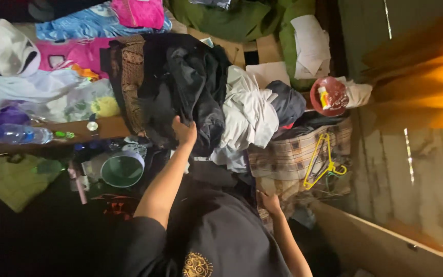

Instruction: Hanging a black jacket on a plastic hanger from a pile of clothes on the floor

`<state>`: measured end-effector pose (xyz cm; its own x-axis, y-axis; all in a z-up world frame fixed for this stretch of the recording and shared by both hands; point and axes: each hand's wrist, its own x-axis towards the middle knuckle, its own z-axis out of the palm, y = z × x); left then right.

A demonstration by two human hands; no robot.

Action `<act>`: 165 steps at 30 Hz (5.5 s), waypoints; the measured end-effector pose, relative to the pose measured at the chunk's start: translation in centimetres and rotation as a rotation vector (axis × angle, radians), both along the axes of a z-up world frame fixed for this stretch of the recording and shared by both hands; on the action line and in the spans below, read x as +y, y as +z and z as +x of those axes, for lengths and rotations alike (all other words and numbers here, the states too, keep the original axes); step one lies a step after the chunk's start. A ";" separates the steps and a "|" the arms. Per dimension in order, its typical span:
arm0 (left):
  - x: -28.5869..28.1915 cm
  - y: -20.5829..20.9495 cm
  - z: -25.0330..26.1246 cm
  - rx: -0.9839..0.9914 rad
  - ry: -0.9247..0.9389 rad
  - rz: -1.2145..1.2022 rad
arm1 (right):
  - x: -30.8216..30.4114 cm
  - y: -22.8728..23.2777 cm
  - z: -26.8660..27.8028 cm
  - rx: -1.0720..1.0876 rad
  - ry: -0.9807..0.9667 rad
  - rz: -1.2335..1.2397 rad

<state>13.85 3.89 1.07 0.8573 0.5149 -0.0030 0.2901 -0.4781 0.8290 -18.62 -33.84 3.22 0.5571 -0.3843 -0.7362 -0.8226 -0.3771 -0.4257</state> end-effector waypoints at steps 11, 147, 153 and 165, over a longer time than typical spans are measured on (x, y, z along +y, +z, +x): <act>-4.1 -2.7 4.9 0.429 -0.203 -0.070 | -1.7 2.0 15.7 0.047 -0.237 0.485; 12.5 8.1 -1.5 -0.009 0.634 -1.857 | 16.6 6.4 42.0 -0.488 -0.377 0.641; 10.2 3.8 -3.5 0.015 0.600 -1.851 | 18.7 11.6 43.2 -0.481 -0.332 0.732; 1.8 15.9 -7.6 -0.021 0.172 -1.457 | 26.1 23.4 40.6 -0.056 0.317 1.076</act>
